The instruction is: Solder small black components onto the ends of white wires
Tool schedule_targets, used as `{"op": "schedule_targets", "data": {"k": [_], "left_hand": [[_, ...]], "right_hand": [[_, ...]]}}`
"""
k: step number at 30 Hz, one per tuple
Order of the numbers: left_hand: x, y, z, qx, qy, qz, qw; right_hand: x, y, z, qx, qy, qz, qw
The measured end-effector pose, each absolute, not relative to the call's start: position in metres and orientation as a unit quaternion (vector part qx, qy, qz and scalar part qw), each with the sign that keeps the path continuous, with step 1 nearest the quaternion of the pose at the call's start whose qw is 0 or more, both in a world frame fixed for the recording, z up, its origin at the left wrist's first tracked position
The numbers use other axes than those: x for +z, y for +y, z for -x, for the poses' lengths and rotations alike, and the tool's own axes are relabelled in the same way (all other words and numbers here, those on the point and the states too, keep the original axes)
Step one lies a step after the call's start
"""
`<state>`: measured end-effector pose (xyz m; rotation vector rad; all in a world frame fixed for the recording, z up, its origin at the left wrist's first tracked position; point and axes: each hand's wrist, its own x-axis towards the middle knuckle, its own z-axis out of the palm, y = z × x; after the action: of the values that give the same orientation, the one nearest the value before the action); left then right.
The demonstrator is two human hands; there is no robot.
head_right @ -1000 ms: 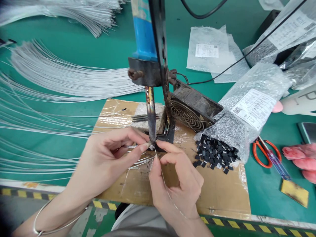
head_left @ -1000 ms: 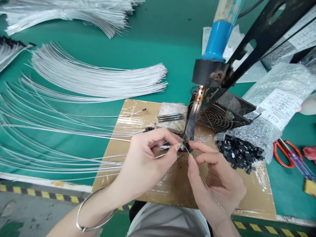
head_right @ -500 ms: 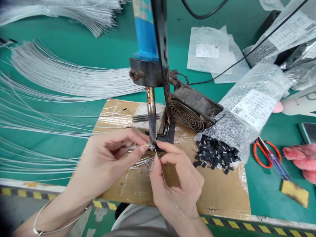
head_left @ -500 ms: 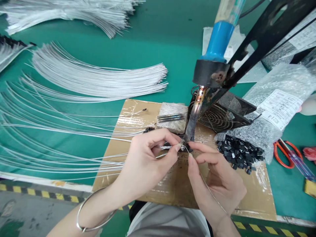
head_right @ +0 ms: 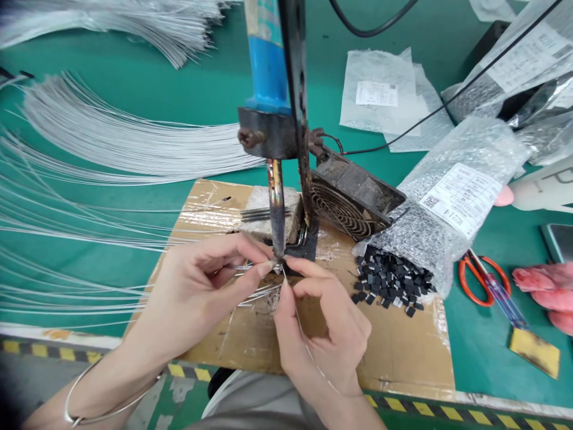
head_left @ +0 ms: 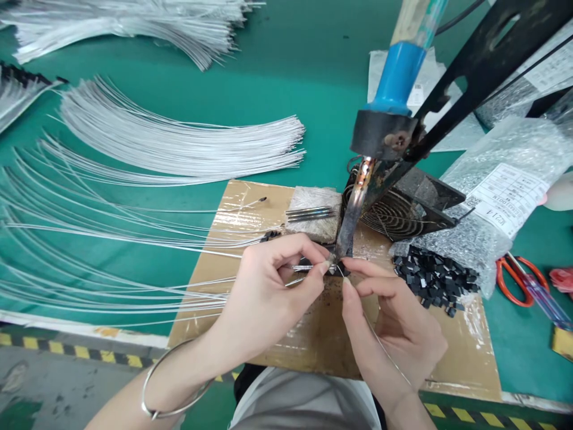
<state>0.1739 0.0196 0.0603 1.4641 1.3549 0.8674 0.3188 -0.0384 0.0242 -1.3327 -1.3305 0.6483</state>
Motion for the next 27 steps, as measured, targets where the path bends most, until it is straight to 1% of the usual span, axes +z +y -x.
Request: {"op": "schedule_targets", "data": {"k": [16, 22, 27], "left_hand": [[0.0617, 0.0170, -0.1730, 0.357, 0.554, -0.591, 0.465], [0.0613, 0.0171, -0.1708, 0.346, 0.553, -0.599, 0.465], [0.0588, 0.0180, -0.1713, 0.334, 0.555, -0.625, 0.435]], "right_hand": [[0.0241, -0.0393, -0.3153, 0.266, -0.544, 0.562, 0.563], [0.0245, -0.0385, -0.3198, 0.273, -0.567, 0.557, 0.542], [0.0244, -0.0388, -0.3183, 0.292, -0.550, 0.562, 0.544]]}}
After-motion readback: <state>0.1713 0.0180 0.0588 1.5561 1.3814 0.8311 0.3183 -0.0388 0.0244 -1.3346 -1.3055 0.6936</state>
